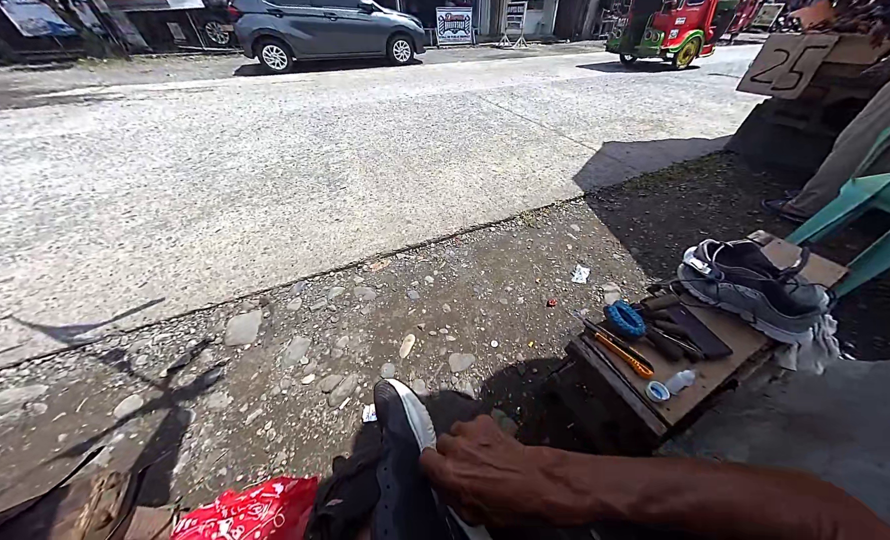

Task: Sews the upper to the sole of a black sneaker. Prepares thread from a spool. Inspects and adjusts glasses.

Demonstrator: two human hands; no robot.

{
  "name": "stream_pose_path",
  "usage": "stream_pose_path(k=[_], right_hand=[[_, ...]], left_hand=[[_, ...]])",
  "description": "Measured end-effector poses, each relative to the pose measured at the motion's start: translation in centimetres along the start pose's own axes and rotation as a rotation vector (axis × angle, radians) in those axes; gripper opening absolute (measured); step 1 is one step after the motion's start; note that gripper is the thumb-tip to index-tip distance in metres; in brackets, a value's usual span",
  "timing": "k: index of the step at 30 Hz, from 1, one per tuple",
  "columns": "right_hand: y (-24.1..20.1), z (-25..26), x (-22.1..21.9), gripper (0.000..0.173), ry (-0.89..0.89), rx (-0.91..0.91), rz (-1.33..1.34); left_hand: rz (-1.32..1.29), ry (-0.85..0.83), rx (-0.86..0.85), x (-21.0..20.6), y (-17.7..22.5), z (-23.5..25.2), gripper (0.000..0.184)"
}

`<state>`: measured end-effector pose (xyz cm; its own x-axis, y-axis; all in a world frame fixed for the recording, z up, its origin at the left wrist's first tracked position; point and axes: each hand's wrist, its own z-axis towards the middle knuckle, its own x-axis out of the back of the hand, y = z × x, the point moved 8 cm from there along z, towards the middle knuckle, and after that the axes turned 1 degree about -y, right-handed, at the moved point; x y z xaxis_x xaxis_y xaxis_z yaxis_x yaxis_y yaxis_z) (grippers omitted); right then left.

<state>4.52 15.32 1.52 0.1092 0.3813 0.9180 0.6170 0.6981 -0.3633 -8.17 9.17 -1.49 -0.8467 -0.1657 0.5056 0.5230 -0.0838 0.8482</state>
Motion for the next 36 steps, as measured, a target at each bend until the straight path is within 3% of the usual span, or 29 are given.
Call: stream_pose_path(k=[5, 8, 14, 17, 19, 22, 25, 28, 30, 36], right_hand=[[-1.2, 0.2, 1.1, 0.017, -0.042, 0.127, -0.185], [-0.5, 0.4, 1.7, 0.024, -0.063, 0.104, -0.212], [1.1, -0.9, 1.5, 0.034, 0.130, 0.112, -0.279], [2.6, -2.3, 3.4, 0.034, 0.203, 0.029, -0.252], [3.8, -2.8, 3.1, 0.038, 0.219, -0.030, -0.144], [5.4, -3.1, 0.4, 0.047, 0.220, -0.116, 0.251], [5.9, -3.6, -1.0, 0.038, 0.347, -0.088, 0.568], [5.0, -3.0, -1.3, 0.033, 0.451, -0.009, 0.613], [4.2, -2.3, -1.5, 0.021, 0.492, 0.021, 0.680], [4.6, -5.3, 1.2, 0.030, 0.385, 0.050, 1.289]], left_hand=[[-0.060, -0.023, 0.083, -0.3, -0.7, 0.2, 0.025], [-0.118, -0.007, 0.131, -0.1, -0.7, 0.3, 0.023], [-0.224, 0.075, 0.055, -0.2, -1.0, 0.1, 0.008], [-0.115, 0.106, 0.013, -0.2, -1.3, -0.1, 0.013], [-0.015, 0.091, -0.016, -0.3, -1.3, 0.0, 0.020], [0.009, 0.080, -0.042, -0.3, -1.4, 0.1, 0.021], [-0.022, 0.076, -0.049, -0.3, -1.6, 0.0, 0.020], [-0.034, 0.072, -0.056, -0.3, -1.6, -0.1, 0.019], [-0.027, 0.067, -0.050, -0.4, -1.6, -0.1, 0.022], [-0.005, 0.087, -0.046, -0.1, -1.5, -0.1, 0.028]])
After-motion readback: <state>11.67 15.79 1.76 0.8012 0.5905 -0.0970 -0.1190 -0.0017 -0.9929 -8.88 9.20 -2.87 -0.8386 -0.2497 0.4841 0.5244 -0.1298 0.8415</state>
